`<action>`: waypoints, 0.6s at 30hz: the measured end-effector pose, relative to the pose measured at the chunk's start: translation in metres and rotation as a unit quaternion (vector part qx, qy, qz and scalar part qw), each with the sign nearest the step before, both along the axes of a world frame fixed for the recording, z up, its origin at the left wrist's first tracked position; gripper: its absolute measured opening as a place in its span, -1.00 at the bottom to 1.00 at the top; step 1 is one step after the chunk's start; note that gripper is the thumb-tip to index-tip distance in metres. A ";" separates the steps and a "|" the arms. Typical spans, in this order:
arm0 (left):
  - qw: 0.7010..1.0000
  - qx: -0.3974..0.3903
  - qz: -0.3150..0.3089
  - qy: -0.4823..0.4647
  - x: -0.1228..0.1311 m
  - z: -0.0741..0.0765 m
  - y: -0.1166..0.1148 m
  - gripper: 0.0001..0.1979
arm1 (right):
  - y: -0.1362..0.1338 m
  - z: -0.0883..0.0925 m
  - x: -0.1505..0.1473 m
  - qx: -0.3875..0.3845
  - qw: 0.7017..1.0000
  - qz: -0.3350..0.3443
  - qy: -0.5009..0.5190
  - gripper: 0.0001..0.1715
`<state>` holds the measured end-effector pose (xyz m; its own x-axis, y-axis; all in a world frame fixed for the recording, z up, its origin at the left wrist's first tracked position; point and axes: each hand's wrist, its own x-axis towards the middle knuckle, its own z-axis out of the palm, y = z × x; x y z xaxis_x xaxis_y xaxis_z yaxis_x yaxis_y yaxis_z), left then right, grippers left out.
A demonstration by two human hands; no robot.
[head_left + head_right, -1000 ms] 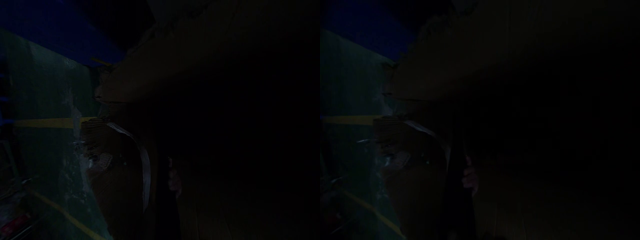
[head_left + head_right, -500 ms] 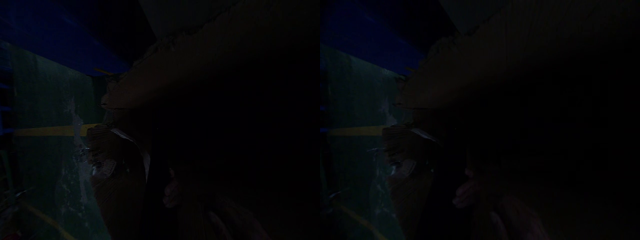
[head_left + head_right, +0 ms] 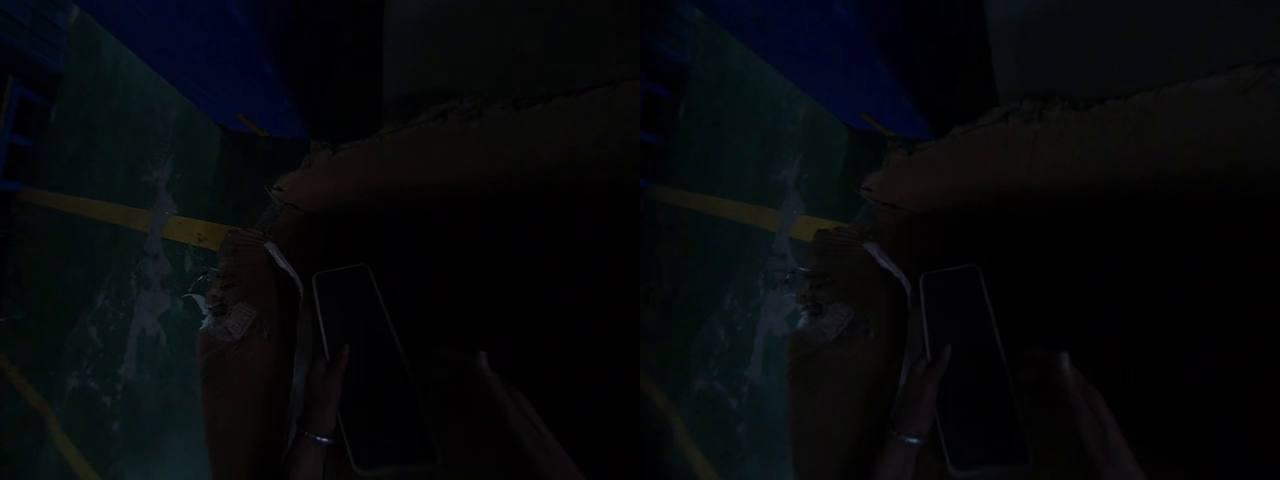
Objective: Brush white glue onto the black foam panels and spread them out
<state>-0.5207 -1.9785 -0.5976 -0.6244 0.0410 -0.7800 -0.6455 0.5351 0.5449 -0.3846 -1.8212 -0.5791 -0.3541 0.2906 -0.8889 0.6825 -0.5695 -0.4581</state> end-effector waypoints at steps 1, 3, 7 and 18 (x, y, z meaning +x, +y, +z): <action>1.000 -0.012 -0.001 0.004 -0.007 0.002 -0.002 -0.57 | -0.002 -0.004 -0.004 0.022 0.999 0.028 -0.011 -0.21; 0.997 -0.065 -0.010 0.031 -0.019 0.005 -0.005 -0.56 | -0.007 -0.012 -0.010 0.055 0.995 0.079 -0.019 -0.30; 0.982 -0.146 -0.049 0.107 -0.033 0.005 -0.004 -0.53 | -0.022 -0.025 -0.003 0.086 0.989 0.120 -0.031 -0.35; 0.995 -0.088 0.029 -0.041 -0.021 0.018 0.001 -0.49 | -0.014 -0.004 0.034 0.041 0.989 0.140 -0.020 -0.42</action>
